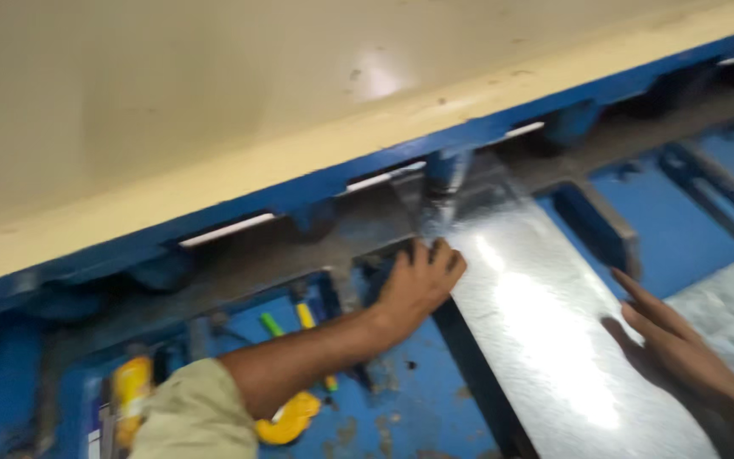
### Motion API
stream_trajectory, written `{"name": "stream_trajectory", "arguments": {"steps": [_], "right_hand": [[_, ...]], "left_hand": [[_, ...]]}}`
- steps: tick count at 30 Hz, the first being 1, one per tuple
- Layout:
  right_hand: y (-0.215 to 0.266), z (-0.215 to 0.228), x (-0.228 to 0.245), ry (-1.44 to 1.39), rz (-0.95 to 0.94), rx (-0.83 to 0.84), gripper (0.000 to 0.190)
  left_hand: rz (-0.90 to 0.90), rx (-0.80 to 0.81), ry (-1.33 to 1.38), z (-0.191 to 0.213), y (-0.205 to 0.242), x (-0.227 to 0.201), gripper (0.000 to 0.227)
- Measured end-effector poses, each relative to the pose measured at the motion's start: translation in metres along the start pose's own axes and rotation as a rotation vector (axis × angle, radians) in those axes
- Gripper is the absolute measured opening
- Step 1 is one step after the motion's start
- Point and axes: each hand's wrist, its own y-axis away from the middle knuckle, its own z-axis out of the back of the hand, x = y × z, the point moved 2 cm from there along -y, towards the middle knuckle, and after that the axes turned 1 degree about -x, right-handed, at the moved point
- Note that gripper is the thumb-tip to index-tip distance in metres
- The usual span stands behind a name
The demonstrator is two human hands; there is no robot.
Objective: The person positions a rectangular metal sheet under a guillotine-style shear and cuts it into smaller pieces. They repeatedly align the sheet, operate the machine to sever sections, and remove the cut pieces to a nearby stack.
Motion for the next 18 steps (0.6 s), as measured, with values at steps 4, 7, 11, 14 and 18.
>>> {"name": "stream_trajectory", "arguments": {"steps": [4,7,11,14,18], "right_hand": [[0.019,0.001,0.009,0.129,-0.042,-0.029,0.074],[0.032,0.000,0.011,0.340,-0.091,-0.085,0.072],[0.034,-0.006,0.016,0.226,-0.124,-0.085,0.076],[0.032,-0.007,0.019,0.124,-0.032,-0.052,0.072],[0.030,-0.003,0.018,0.107,-0.055,-0.025,0.069]], "left_hand": [[-0.002,-0.061,0.006,0.002,-0.007,0.006,0.029],[0.010,-0.041,0.047,0.001,-0.002,0.003,0.029],[0.003,0.016,0.096,-0.008,-0.003,0.004,0.028],[0.006,-0.002,0.095,-0.010,-0.005,0.005,0.029],[-0.012,-0.004,0.092,-0.008,-0.006,0.007,0.030]]}}
